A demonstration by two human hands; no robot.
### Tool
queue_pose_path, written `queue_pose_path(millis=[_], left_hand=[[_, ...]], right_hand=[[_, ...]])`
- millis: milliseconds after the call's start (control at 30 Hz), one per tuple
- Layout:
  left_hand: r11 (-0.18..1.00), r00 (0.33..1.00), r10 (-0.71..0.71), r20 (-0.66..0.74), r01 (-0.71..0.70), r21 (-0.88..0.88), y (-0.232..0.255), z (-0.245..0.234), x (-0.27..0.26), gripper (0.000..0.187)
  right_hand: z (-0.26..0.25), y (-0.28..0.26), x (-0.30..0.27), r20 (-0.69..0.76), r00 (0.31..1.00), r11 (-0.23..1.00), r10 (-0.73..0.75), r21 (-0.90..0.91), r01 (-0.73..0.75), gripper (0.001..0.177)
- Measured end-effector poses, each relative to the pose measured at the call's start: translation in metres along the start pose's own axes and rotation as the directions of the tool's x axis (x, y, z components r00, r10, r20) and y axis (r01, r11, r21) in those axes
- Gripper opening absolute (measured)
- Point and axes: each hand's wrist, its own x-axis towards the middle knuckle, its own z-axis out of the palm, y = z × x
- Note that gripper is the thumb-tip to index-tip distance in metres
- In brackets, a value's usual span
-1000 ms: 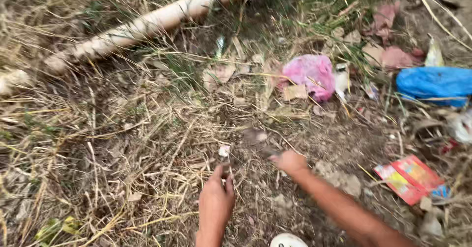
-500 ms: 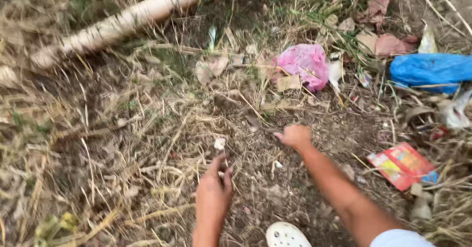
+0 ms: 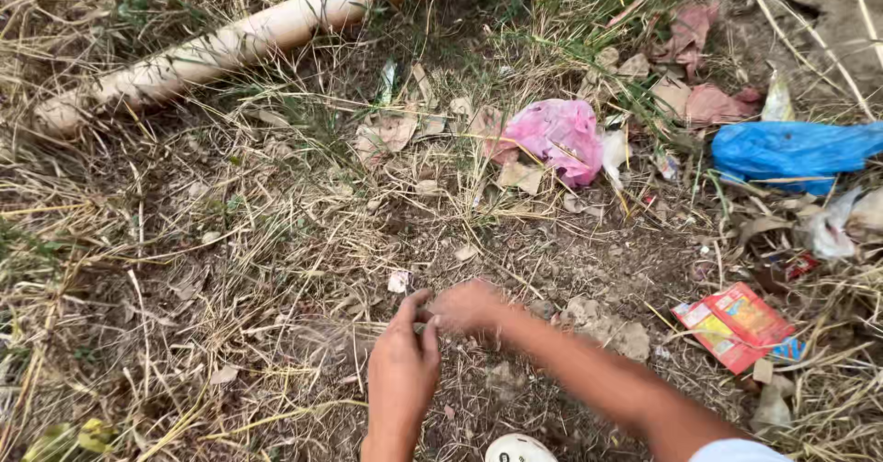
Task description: The person clears trash and dried weeds from the ground by hand and using a trowel-like tool, picking up plastic bags and debris.
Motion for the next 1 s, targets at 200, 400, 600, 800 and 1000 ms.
queue_pose_path(millis=[200,400,600,800,1000], left_hand=[[0.992,0.994,-0.108,-0.033,0.110,0.056,-0.005,-0.024,-0.006,0.038],[0.997,0.999,-0.044,-0.025,0.045,0.062,-0.005,-0.015,-0.002,0.036],[0.999,0.999,-0.041,0.020,0.040,0.024,-0.002,-0.008,-0.001,0.038],[0.995,1.000,0.009,-0.014,-0.008,0.102,-0.006,-0.014,-0.006,0.043],[0.998,0.999,0.041,-0.025,-0.040,0.040,-0.012,0.001,0.002,0.040]], right_hand=[[-0.025,0.095,-0.053,-0.449,0.705,0.742,0.549,-0.126,-0.659,0.074],[0.001,-0.067,-0.008,-0.201,0.927,0.948,0.317,0.027,-0.319,0.056],[-0.043,-0.048,-0.003,0.148,0.989,0.983,-0.006,-0.181,0.033,0.037],[-0.022,0.063,-0.045,-0.549,0.739,0.742,0.391,-0.287,-0.606,0.070],[0.006,-0.081,-0.017,-0.073,0.957,0.957,0.280,-0.054,-0.284,0.046]])
